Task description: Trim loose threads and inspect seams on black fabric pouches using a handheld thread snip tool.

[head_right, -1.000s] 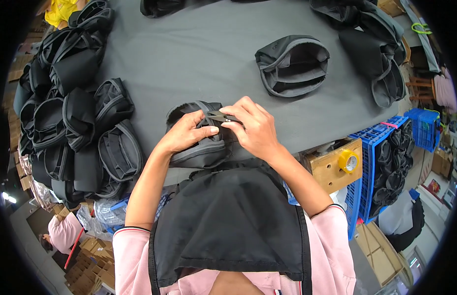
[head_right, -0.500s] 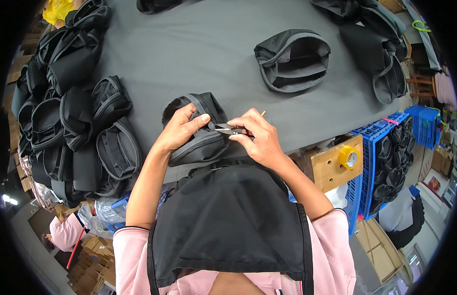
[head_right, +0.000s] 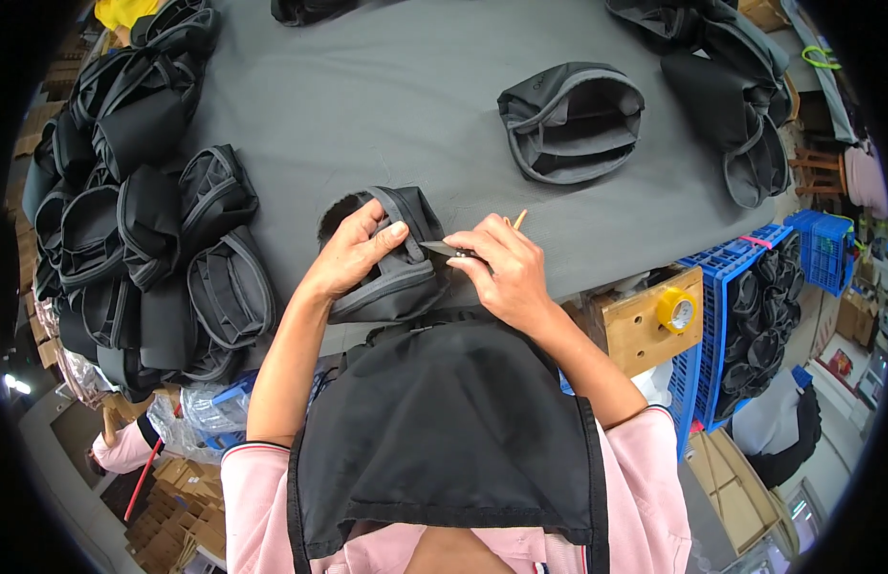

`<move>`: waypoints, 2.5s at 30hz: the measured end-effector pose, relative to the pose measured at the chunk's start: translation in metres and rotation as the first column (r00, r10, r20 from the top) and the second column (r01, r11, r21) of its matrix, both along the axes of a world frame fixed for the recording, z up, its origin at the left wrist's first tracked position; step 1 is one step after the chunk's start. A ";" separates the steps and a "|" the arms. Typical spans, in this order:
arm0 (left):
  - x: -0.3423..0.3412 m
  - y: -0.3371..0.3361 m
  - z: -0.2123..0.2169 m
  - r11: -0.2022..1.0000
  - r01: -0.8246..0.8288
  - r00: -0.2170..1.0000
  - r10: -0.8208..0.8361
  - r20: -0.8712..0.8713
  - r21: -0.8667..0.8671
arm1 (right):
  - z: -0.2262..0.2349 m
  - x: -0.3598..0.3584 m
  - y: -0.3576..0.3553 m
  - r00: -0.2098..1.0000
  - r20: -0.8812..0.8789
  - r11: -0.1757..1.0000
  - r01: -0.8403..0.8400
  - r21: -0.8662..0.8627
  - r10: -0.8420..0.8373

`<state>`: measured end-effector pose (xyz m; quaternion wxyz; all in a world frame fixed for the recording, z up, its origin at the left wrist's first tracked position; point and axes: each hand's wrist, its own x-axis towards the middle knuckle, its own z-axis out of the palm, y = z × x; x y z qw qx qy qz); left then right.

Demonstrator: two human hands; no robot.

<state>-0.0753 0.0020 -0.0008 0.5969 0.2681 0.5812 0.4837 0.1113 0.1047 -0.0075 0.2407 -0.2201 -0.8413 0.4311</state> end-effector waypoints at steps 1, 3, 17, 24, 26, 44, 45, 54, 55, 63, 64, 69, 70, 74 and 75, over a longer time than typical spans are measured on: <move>-0.001 -0.001 0.000 1.000 0.005 1.000 -0.005 -0.007 0.007 | 0.005 -0.001 -0.002 0.999 -0.032 0.999 0.037 -0.024 -0.038; -0.002 -0.002 0.000 1.000 0.003 1.000 -0.003 -0.021 0.015 | 0.007 -0.003 -0.004 0.995 -0.070 0.997 0.066 -0.049 -0.069; 0.009 -0.028 0.057 0.978 -0.146 0.985 0.158 -0.070 0.148 | 0.054 0.004 -0.017 0.983 -0.181 1.000 0.026 0.010 -0.024; -0.046 -0.077 0.148 0.819 -0.498 0.768 0.569 -0.293 0.286 | 0.048 0.000 -0.022 0.993 -0.085 0.957 0.050 -0.285 -0.077; -0.073 -0.096 0.201 0.764 -0.471 0.426 0.634 -0.645 0.440 | 0.035 0.000 -0.020 0.995 -0.051 0.936 0.058 -0.348 -0.081; -0.218 -0.200 0.180 0.454 -0.714 -0.530 0.146 -0.836 0.532 | 0.029 0.047 0.060 0.710 -0.152 0.718 0.632 -0.293 -0.687; -0.214 -0.193 0.175 0.488 -0.689 -0.543 0.141 -0.827 0.536 | 0.005 0.062 0.078 0.748 -0.069 0.739 0.629 -0.241 -0.660; -0.101 -0.042 0.150 0.733 -0.276 -0.059 0.633 -0.772 0.622 | -0.006 0.019 0.094 0.707 -0.107 0.652 0.570 -0.501 -0.699; -0.079 -0.027 0.140 0.754 -0.250 0.078 0.642 -0.763 0.608 | 0.004 0.009 0.092 0.715 -0.101 0.632 0.532 -0.564 -0.692; 0.060 0.105 0.038 0.740 0.562 0.215 0.303 -0.929 0.371 | -0.003 0.049 0.091 0.704 -0.167 0.637 0.481 -0.602 -0.690; 0.069 0.118 0.034 0.700 0.661 0.143 0.234 -0.962 0.269 | -0.013 0.058 0.094 0.688 -0.160 0.622 0.499 -0.603 -0.708; 0.094 0.157 -0.004 0.689 0.724 -0.006 0.019 -1.000 0.009 | -0.053 0.073 0.142 0.570 -0.062 0.497 0.653 -0.572 -0.819; 0.095 0.157 -0.008 0.681 0.732 -0.012 0.016 -1.000 0.002 | -0.055 0.071 0.151 0.544 -0.053 0.492 0.709 -0.506 -0.837; 0.081 0.143 -0.009 0.682 0.717 -0.109 -0.089 -0.990 -0.140 | 0.002 0.057 0.179 0.691 -0.102 0.688 0.672 -0.273 -0.715; 0.079 0.141 -0.002 0.753 0.650 0.095 -0.211 -0.973 -0.100 | 0.008 0.057 0.186 0.839 -0.035 0.796 0.500 -0.342 -0.543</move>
